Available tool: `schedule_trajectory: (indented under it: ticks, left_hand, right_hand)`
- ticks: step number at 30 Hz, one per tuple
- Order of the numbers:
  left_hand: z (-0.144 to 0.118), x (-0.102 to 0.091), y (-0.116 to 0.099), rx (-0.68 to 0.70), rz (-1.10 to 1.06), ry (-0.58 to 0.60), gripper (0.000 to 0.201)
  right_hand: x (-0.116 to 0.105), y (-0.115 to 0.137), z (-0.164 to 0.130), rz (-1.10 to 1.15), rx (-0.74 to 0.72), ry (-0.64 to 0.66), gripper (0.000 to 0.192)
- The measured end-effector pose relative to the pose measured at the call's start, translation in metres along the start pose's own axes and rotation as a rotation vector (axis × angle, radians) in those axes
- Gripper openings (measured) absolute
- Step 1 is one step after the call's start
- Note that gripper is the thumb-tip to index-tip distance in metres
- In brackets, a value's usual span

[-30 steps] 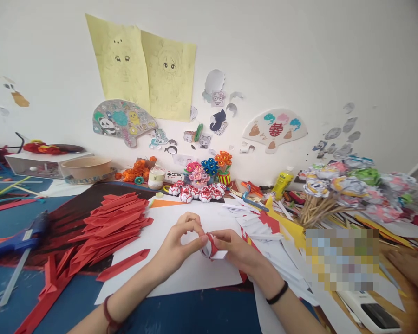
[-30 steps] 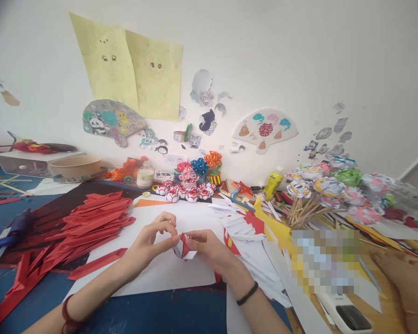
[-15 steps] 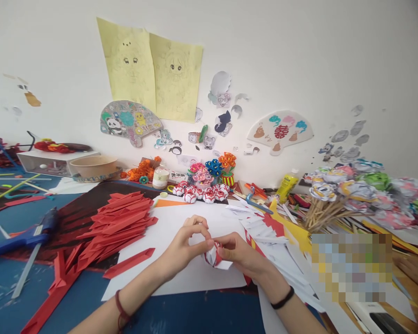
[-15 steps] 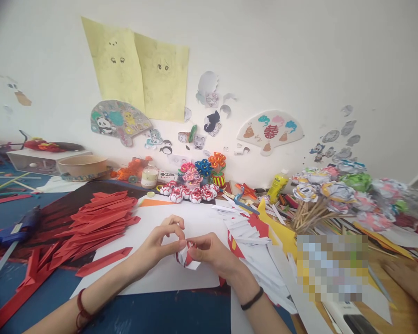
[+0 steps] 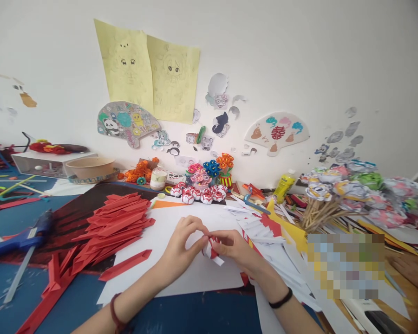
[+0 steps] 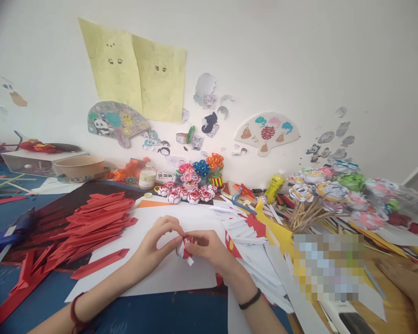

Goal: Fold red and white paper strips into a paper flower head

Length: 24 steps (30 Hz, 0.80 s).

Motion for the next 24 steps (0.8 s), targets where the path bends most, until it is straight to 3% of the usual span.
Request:
schedule_trajectory:
  ticks: [4, 8, 13, 17, 20, 24]
  left_hand:
    - [-0.005, -0.001, -0.013, 0.183, 0.236, 0.064, 0.015]
    - [-0.011, 0.013, -0.012, 0.285, 0.354, 0.184, 0.025]
    - [-0.012, 0.019, -0.001, 0.265, 0.371, 0.127, 0.009]
    - [-0.010, 0.013, 0.001, 0.246, 0.391, 0.056, 0.010]
    - [-0.010, 0.010, 0.003, 0.216, 0.426, 0.015, 0.011]
    - [-0.010, 0.012, 0.007, 0.192, 0.426, 0.015, 0.012]
  right_hand:
    - [-0.010, -0.003, 0.003, -0.061, -0.036, -0.198, 0.039]
    - [-0.013, -0.015, 0.008, -0.124, -0.035, -0.285, 0.044]
    - [-0.011, -0.019, 0.009, -0.182, -0.066, -0.241, 0.044]
    - [-0.017, -0.004, 0.001, -0.401, -0.239, -0.388, 0.041]
    - [-0.013, 0.008, -0.006, -0.646, -0.426, -0.458, 0.024]
    - [-0.001, 0.006, -0.007, -0.824, -0.483, -0.395, 0.011]
Point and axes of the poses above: each hand's wrist, its own z-axis towards the middle knuckle, its own x-axis out of the palm, y = z × x, the point moved 4 cm from there along z, towards the middle knuckle, and after that the axes turned 4 degrees about x, right-handed, at the moved point
